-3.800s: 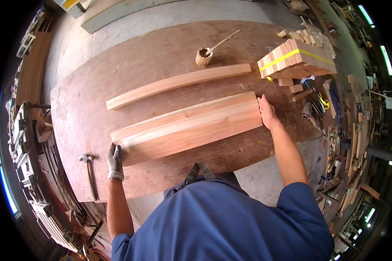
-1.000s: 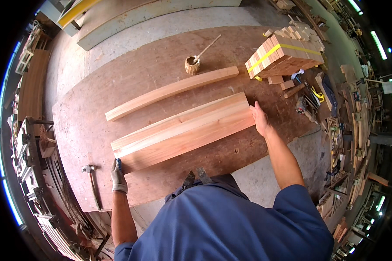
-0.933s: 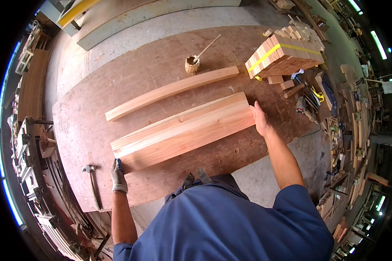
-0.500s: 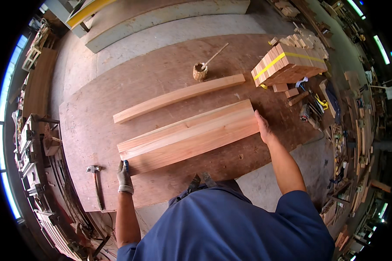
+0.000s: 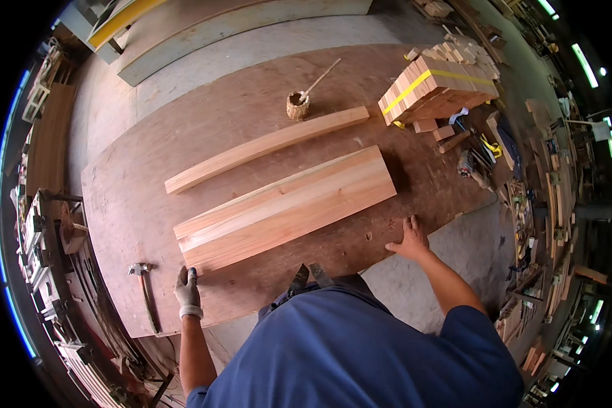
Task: The person arranges several wooden planks on a workbench, then walks to a stack to retrieve additional planks and returns to place them on the bench. The person then moves to a table saw and uses a handheld sander to smooth the edges of a plank before returning to the workbench.
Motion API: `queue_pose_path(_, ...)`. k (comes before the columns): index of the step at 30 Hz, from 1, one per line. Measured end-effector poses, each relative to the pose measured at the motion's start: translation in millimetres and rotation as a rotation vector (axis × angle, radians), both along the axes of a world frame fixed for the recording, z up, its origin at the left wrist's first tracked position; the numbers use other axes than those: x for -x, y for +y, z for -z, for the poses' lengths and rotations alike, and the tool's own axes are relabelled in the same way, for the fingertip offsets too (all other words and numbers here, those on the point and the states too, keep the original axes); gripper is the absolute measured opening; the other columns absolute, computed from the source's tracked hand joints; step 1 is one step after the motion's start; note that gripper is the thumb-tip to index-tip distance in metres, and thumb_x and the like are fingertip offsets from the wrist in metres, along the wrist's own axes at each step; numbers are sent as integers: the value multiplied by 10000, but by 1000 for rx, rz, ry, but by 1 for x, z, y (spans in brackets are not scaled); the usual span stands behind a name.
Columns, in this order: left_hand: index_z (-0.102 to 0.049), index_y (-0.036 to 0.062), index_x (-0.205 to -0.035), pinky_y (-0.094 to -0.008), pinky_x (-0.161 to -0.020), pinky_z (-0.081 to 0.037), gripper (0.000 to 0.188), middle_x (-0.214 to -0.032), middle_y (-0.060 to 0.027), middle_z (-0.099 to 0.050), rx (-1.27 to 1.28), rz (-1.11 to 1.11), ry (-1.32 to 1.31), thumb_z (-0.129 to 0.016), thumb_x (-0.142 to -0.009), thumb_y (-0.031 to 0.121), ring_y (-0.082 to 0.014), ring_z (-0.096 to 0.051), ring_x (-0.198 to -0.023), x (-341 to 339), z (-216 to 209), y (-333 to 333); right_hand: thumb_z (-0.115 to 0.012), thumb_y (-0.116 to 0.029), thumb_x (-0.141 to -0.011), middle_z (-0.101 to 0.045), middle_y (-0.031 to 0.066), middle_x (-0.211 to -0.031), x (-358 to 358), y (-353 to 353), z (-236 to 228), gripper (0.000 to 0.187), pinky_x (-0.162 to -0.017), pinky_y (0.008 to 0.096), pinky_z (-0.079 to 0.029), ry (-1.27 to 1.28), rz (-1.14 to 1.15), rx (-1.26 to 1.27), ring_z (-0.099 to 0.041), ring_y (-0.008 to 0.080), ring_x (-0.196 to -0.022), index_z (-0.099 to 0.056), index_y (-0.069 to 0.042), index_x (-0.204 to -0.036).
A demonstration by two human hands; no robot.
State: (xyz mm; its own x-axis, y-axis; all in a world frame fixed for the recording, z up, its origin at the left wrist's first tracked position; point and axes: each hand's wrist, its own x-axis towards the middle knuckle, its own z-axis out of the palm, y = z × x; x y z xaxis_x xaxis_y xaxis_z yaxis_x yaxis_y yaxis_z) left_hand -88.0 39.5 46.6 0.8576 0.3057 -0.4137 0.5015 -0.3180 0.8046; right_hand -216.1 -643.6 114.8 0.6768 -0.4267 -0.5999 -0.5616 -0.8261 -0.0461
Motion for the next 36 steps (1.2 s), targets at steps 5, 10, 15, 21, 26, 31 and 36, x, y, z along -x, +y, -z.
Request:
queue_pose_path(5,-562,-11,-1365,-447,-1124,-404,864,-1417,-221,-535,-504,575,20,-946,-662,314,-350,-523,-1294,-20,-47,-22,-881,-624,-609,-117,374,-1620,-7,24,-25,1421,-1225,448,-277,208,5,65,-218,443,-1517,-139,131,-1557)
queue_pose_path(10,-610,2,-1230,-452,-1045,-453,741,-1349,-150,-560,-545,680,77,-945,-611,234,-373,-504,-1276,-31,-78,-45,-877,-699,-555,-114,419,-1596,-27,39,-10,1509,-1233,450,-262,305,73,120,-161,473,-1526,-140,195,-1522)
queue_pose_path(15,-645,34,-1160,-469,-1016,-461,574,-1202,-149,-588,-606,618,-123,-900,-669,186,-380,-545,-1164,-22,-51,-27,-874,-717,-545,-126,419,-1596,-25,37,1,1485,-1231,453,-264,298,54,129,-185,477,-1519,-202,172,-1527)
queue_pose_path(21,-640,25,-1094,-466,-980,-460,478,-1151,-143,-578,-653,608,-131,-872,-707,183,-378,-525,-1139,-16,-44,-27,-883,-717,-529,-132,415,-1597,-19,40,2,1500,-1193,419,-344,283,39,145,-284,455,-1495,-196,161,-1533)
queue_pose_path(26,-639,36,-1112,-459,-970,-463,485,-1146,-134,-573,-669,613,-187,-866,-708,179,-367,-523,-1133,-15,-54,-30,-905,-683,-520,-153,378,-1610,-20,44,-1,1516,-1199,447,-331,241,122,139,-285,451,-1494,-154,138,-1549)
queue_pose_path(31,-641,59,-1109,-463,-945,-465,460,-1109,-117,-574,-643,597,-138,-860,-725,186,-352,-530,-1097,-17,-57,-32,-913,-682,-496,-172,360,-1615,-12,34,17,1521,-1213,444,-313,209,77,143,-279,454,-1496,-175,129,-1550)
queue_pose_path(36,-647,64,-1133,-465,-990,-458,482,-1144,-121,-584,-679,602,-126,-863,-731,219,-358,-521,-1141,-17,-51,-28,-927,-659,-483,-177,362,-1614,-7,27,31,1516,-1231,429,-288,188,88,132,-251,446,-1509,-189,134,-1545)
